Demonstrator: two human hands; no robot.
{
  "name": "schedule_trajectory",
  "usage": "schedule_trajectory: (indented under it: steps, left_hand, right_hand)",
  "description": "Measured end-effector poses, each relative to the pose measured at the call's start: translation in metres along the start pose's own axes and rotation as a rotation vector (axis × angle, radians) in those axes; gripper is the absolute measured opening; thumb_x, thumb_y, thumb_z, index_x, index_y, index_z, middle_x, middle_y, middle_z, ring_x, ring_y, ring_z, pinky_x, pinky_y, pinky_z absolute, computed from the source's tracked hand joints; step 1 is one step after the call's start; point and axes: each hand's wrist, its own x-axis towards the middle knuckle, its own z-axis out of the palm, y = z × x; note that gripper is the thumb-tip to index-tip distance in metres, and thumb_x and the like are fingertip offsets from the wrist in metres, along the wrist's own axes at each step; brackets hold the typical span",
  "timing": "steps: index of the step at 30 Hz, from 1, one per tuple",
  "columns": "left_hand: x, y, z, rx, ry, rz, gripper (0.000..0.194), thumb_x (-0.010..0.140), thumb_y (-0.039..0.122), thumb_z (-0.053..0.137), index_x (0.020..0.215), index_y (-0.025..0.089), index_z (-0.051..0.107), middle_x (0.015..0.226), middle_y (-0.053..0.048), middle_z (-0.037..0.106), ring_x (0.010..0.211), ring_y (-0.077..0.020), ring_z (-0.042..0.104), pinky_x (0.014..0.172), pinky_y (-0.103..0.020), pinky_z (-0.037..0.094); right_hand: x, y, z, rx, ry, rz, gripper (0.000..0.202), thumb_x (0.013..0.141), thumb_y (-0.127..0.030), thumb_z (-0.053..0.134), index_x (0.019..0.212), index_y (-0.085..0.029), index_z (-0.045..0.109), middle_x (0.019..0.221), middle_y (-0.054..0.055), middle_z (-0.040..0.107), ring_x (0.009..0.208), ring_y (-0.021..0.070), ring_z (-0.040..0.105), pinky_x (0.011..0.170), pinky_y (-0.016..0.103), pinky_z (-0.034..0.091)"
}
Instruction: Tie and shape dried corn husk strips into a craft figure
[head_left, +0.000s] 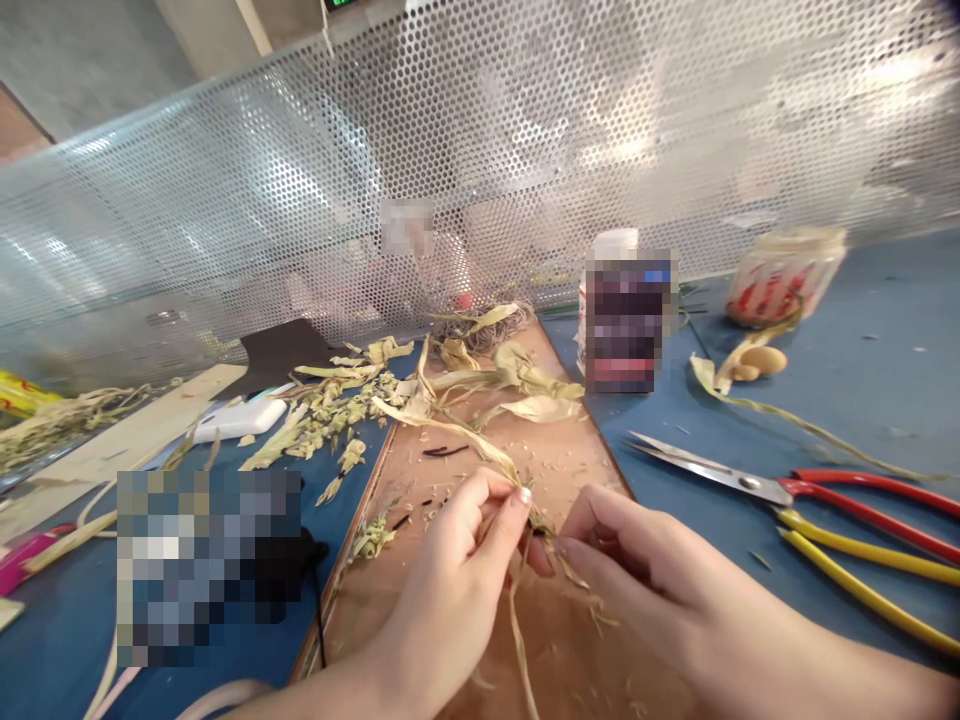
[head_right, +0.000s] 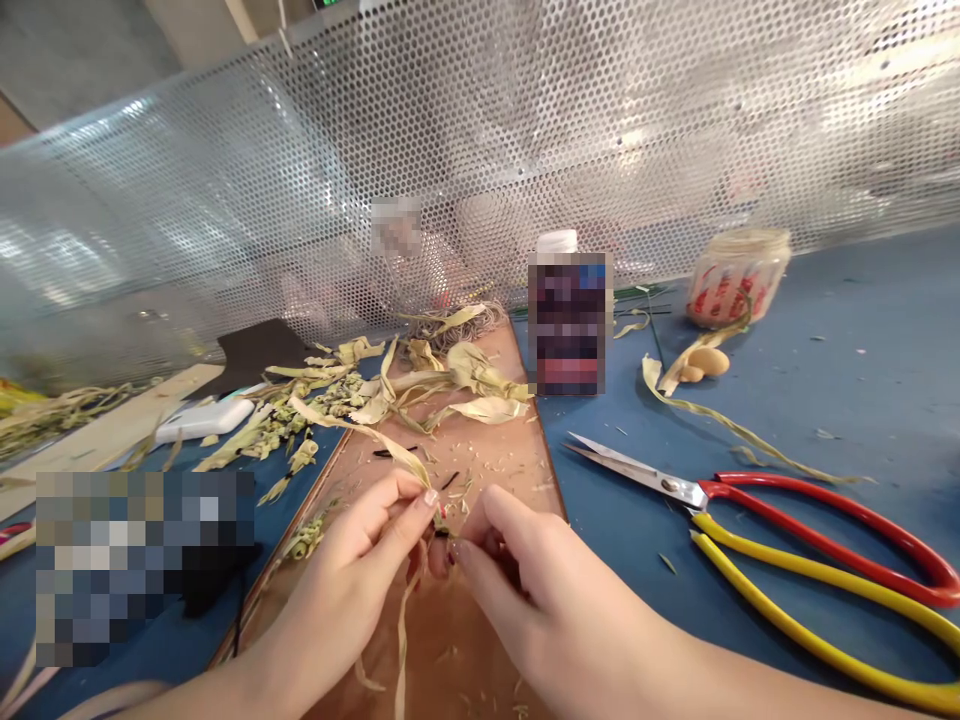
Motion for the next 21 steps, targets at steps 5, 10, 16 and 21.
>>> schedule_trajectory:
  steps: [5,10,16,21]
  left_hand:
    - [-0.001,0.001,0.000,-0.032,0.037,-0.004,0.020,0.089,0.037,0.048,0.077,0.021,0.053,0.063,0.004,0.056,0.061,-0.0110,0.049,0.052,-0.018,0.037]
    - [-0.002,0.002,0.000,-0.045,0.076,0.001,0.022,0.089,0.036,0.048,0.075,0.021,0.053,0.061,0.003,0.055,0.061,-0.0113,0.050,0.056,-0.018,0.039]
    - [-0.002,0.001,-0.001,-0.036,0.059,0.008,0.021,0.090,0.037,0.045,0.077,0.021,0.050,0.060,0.005,0.057,0.061,-0.0109,0.052,0.060,-0.019,0.040]
    - [-0.004,0.002,-0.001,-0.038,0.067,0.011,0.022,0.090,0.036,0.046,0.075,0.021,0.052,0.062,0.003,0.061,0.063,-0.0115,0.054,0.062,-0.019,0.040]
  right_hand:
    - [-0.002,-0.003,-0.006,-0.026,-0.026,-0.023,0.021,0.092,-0.026,0.040,0.072,-0.021,0.043,0.061,-0.004,0.044,0.056,0.0110,0.036,0.050,0.021,0.032]
    - [-0.004,-0.005,-0.010,-0.081,-0.045,-0.049,0.020,0.093,-0.028,0.038,0.074,-0.021,0.042,0.063,-0.003,0.044,0.057,0.0119,0.036,0.051,0.023,0.031]
    - [-0.004,0.002,-0.008,-0.107,-0.037,-0.080,0.021,0.094,-0.027,0.035,0.074,-0.022,0.040,0.063,-0.004,0.043,0.056,0.0115,0.034,0.051,0.023,0.030]
    - [-0.004,0.005,-0.007,-0.137,-0.033,-0.101,0.021,0.094,-0.027,0.034,0.073,-0.022,0.038,0.063,-0.005,0.042,0.057,0.0117,0.034,0.051,0.022,0.031]
